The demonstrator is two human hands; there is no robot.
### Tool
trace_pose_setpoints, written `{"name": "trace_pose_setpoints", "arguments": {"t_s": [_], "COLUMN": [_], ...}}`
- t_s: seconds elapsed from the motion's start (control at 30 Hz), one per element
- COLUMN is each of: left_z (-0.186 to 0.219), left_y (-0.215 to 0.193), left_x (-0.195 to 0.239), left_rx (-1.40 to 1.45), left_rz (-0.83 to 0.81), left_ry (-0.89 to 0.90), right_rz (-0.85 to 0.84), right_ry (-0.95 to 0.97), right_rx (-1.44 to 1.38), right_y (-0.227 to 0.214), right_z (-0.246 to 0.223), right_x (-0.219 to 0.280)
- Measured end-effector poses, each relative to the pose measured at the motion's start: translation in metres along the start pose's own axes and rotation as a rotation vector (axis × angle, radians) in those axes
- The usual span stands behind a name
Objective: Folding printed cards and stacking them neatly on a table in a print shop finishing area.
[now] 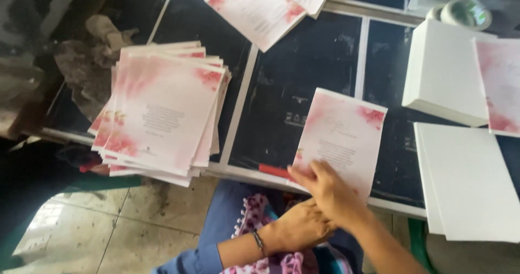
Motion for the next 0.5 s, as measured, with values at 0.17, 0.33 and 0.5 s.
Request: {"name": "trace_pose_setpoints", "arguments": {"t_s": [0.17, 0.33, 0.5], "left_z": [0.004, -0.002, -0.006], "left_y": [-0.013, 0.001, -0.011], "left_x": [-0.003, 0.002, -0.004], "left_rx": [0.050, 0.047, 0.159], "left_rz": [-0.140, -0.107, -0.049], "left_ry": [-0.101, -0.085, -0.023], "right_rz": [0.377, 0.418, 0.027], "right_ry": [0.106, 0.056, 0.101], "right_rx": [0.241, 0.087, 0.007], "right_y": [-0.090, -0.025, -0.031], "right_z": [0.103, 0.062, 0.017], "right_x": [-0.105, -0.069, -0.017]}}
Point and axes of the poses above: each hand's wrist, its own x-axis away from the middle knuckle, its own y-axis out of the palm, z = x × y, the point moved 4 cm from there along -x, towards the middle knuckle, and after that the axes turned 6 degrees about x, right-handed, at the moved point
